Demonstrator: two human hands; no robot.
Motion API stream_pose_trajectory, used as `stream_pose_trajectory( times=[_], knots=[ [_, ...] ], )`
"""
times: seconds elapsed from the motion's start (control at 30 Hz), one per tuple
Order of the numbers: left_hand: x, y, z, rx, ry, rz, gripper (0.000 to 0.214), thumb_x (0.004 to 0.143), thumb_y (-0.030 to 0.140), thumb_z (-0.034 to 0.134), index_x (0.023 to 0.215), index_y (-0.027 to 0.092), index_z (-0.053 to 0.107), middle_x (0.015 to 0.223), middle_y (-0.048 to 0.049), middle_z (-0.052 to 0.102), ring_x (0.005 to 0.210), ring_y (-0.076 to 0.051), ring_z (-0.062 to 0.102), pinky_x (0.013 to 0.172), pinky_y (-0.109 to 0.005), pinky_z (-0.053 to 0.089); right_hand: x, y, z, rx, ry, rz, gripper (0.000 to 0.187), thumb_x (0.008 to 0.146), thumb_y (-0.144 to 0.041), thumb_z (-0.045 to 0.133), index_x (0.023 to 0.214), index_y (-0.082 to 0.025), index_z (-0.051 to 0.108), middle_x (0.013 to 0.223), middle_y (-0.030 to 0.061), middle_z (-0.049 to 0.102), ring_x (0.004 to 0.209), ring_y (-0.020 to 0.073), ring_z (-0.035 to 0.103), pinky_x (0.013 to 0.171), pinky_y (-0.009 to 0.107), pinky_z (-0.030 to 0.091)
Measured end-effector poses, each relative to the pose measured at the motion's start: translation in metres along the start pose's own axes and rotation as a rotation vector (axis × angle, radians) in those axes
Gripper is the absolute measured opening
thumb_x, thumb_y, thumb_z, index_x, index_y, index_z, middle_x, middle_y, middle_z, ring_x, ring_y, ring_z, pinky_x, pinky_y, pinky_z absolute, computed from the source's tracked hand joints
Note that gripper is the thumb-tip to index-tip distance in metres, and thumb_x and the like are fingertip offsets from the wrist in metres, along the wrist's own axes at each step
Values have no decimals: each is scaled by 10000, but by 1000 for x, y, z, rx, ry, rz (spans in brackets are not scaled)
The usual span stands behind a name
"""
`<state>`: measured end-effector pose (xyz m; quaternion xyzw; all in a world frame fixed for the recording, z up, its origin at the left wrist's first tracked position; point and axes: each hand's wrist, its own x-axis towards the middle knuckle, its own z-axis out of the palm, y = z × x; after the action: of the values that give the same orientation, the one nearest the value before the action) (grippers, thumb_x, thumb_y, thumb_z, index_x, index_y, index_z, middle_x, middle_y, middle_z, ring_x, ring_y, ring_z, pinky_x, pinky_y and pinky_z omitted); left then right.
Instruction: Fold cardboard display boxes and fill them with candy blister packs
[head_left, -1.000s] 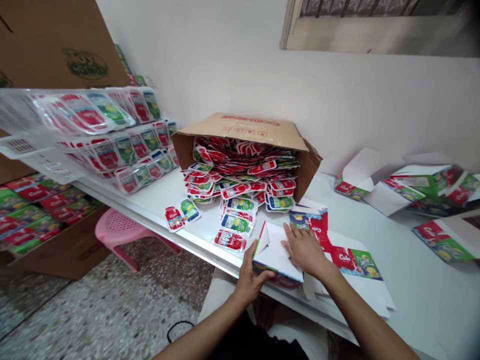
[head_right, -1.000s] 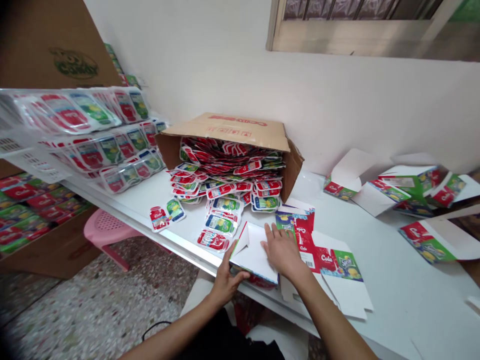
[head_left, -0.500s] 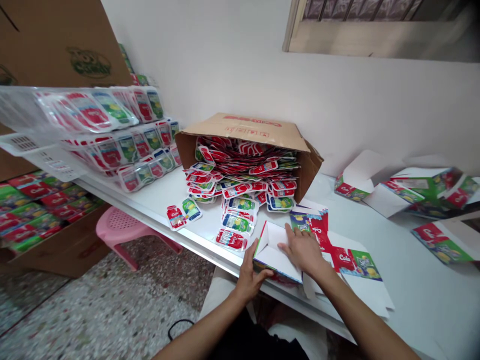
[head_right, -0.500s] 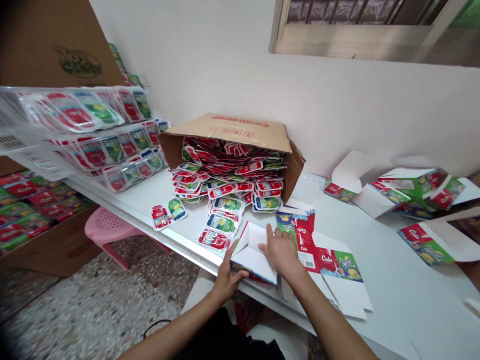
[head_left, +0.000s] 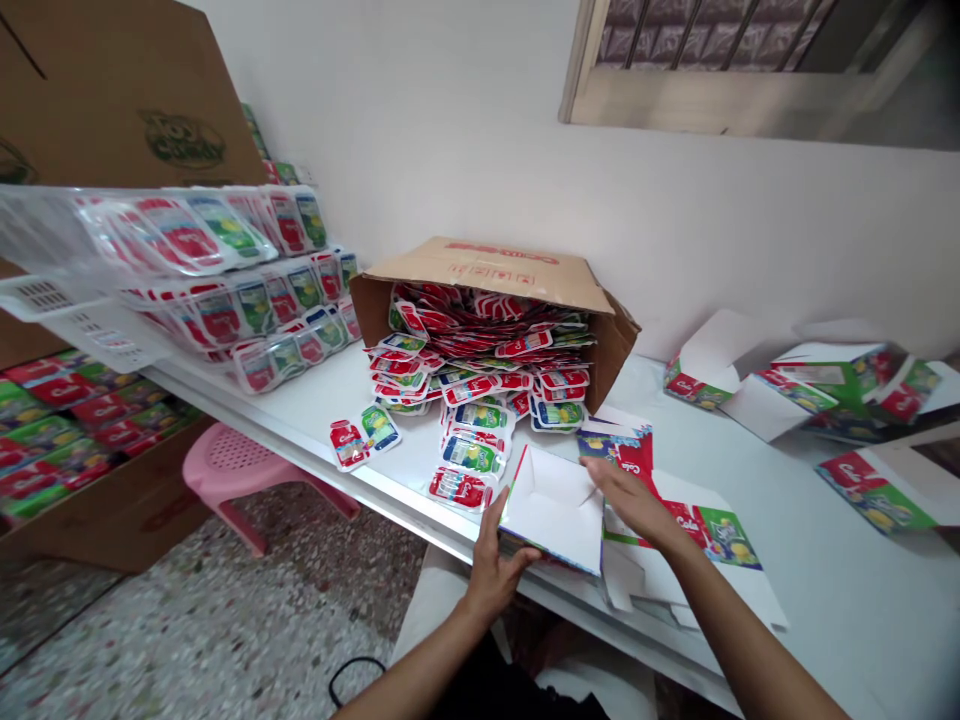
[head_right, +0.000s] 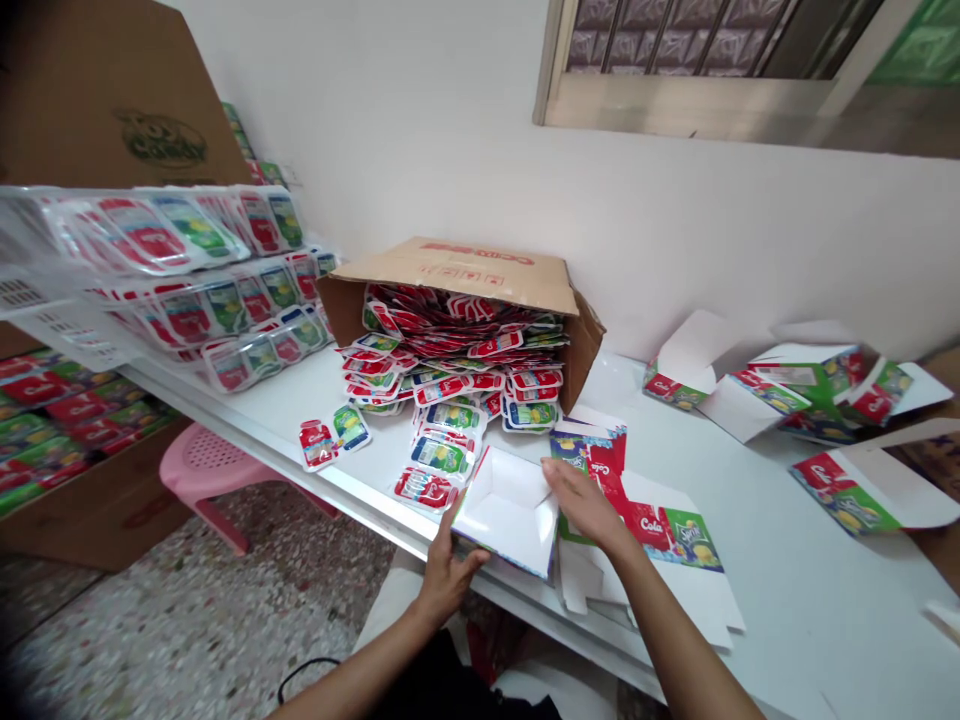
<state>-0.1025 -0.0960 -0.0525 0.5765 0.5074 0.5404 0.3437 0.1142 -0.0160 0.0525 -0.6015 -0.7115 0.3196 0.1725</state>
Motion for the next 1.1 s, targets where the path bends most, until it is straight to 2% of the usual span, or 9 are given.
stream_pose_trajectory(
  times=[0.17,0.27,0.4,0.5,0.57,0.67,0.77,0.9,1.1],
  knots=[
    [8,6,-9,77,-48,247,903,736,671,561,1460,269,202,1483,-128,324,1368,-317,296,1116,-471,244,-24,11,-14,414,-104,122,720,899,-652,85,1416,-237,366,1412,94,458,1255,252,475,911,374,480],
    [21,13,-11,263,-119,393,887,764,577,617,1466,298,151,1517,-132,243,1383,-330,255,1115,-513,219,-46,1,-23,394,105,-46,609,904,-606,272,1394,-262,376,1440,91,414,1283,269,435,950,392,458],
    [33,20,-6,483,-164,384,730,869,353,567,1462,279,147,1504,-138,263,1380,-302,268,1087,-518,280,-80,-18,-34,-43,455,-476,481,807,-426,613,1255,-269,533,1497,80,280,1315,304,357,1000,438,407],
    [36,17,-2,543,-161,343,655,904,280,500,1457,231,152,1457,-153,348,1353,-284,323,1070,-516,321,-92,-14,-43,-478,550,-752,477,782,-252,666,1247,-269,559,1445,79,379,1212,284,433,974,442,409],
    [36,10,0,571,-145,343,611,908,268,482,1442,218,190,1412,-154,412,1309,-281,389,1051,-518,352,-90,9,-59,-723,574,-776,465,805,-185,631,1258,-262,556,1395,70,463,1156,262,457,960,425,410],
    [34,-3,-1,610,-130,370,542,904,260,473,1405,206,273,1348,-144,489,1253,-280,461,1035,-528,376,-78,73,-99,-994,489,-649,441,852,-135,529,1273,-267,543,1405,35,474,1211,254,428,1005,437,366],
    [32,-9,-2,627,-124,392,487,891,255,480,1357,190,357,1301,-136,535,1223,-279,491,1042,-543,367,-72,153,-137,-1106,428,-309,500,835,-106,466,1313,-246,512,1492,39,343,1379,292,236,1092,527,225],
    [30,-8,-4,639,-157,394,382,882,247,485,1257,171,478,1264,-141,552,1186,-274,514,1007,-522,412,-78,234,-147,-1075,343,69,551,769,-39,414,1278,-195,559,1453,105,397,1391,306,228,1097,565,183],
    [32,3,5,632,-252,318,282,899,262,460,1141,153,558,1165,-148,588,1101,-265,548,933,-474,467,-59,224,-108,-730,418,247,444,864,-203,383,1235,-34,560,1309,261,509,1215,389,469,968,554,356]
  ],
)
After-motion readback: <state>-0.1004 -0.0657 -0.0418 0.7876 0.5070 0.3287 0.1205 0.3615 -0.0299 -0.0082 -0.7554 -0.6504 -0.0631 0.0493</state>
